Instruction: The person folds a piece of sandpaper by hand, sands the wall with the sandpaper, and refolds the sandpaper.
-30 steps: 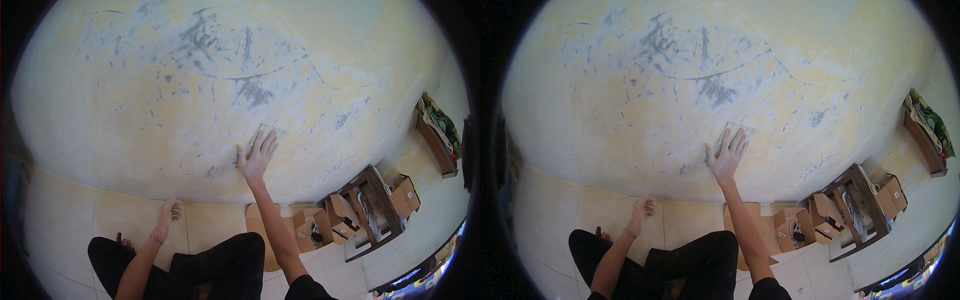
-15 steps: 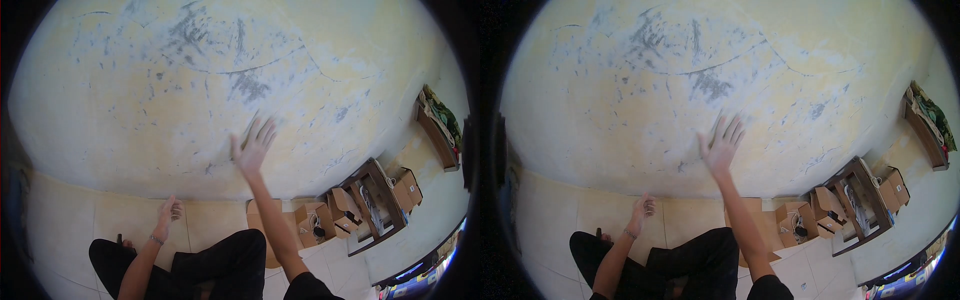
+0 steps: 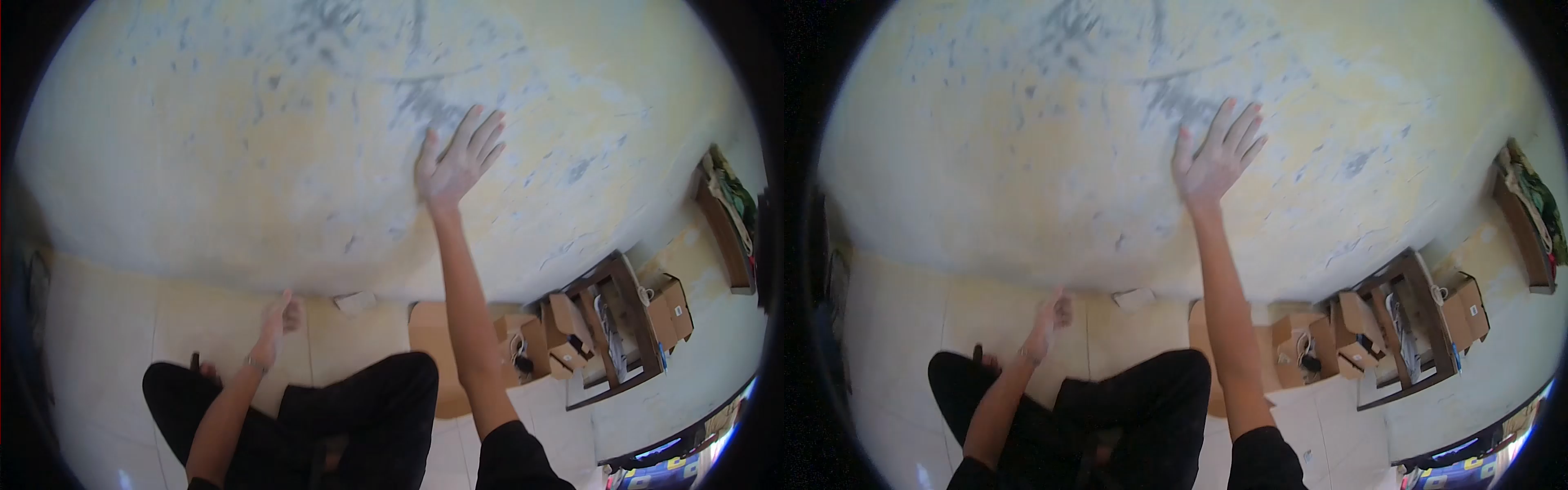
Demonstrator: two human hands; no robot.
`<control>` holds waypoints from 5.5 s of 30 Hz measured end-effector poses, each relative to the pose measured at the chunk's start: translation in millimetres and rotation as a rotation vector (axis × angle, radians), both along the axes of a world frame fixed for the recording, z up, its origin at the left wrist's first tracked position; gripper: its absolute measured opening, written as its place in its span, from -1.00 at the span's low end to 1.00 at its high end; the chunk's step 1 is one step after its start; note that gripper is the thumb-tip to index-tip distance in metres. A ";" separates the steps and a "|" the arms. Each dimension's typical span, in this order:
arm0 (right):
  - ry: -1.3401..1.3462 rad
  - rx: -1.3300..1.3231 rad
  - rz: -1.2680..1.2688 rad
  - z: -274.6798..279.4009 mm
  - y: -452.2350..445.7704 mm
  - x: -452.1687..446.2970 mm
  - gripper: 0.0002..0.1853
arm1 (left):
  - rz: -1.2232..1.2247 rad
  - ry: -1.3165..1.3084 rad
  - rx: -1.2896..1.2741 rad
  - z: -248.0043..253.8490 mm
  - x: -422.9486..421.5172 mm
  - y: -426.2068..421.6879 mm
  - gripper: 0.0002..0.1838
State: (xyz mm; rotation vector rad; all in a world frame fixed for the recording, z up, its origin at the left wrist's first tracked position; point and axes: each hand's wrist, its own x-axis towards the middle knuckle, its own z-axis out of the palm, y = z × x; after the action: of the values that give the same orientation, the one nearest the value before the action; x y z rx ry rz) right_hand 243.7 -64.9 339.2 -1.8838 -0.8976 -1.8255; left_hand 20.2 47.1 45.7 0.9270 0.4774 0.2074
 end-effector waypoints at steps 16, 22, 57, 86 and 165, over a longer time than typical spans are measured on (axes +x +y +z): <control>0.420 -0.130 0.126 -195.4 -42.6 -38.2 -0.13 | -0.033 0.027 0.040 19.4 -5.0 3.5 -0.55; 1.497 -0.324 -0.205 -302.2 -81.2 -71.3 -0.24 | -0.034 0.065 0.054 7.6 -4.5 3.6 -0.55; 1.753 0.248 0.852 -288.0 -30.6 -88.4 -0.82 | -0.186 -0.038 0.206 4.3 5.2 0.8 -0.64; 1.294 -0.047 0.719 -305.4 -20.2 -105.0 -0.34 | -0.034 0.006 0.349 -11.4 9.7 1.9 -0.68; 1.842 0.253 1.105 -271.6 -17.1 -117.6 -0.76 | 0.146 -0.032 0.362 12.1 7.8 -1.6 -0.67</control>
State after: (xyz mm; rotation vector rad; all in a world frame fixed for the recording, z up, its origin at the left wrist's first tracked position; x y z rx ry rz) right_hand 126.1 -82.0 67.6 -1.4290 -0.5512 0.5549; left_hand 28.0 45.5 57.7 1.2410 0.4869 0.4511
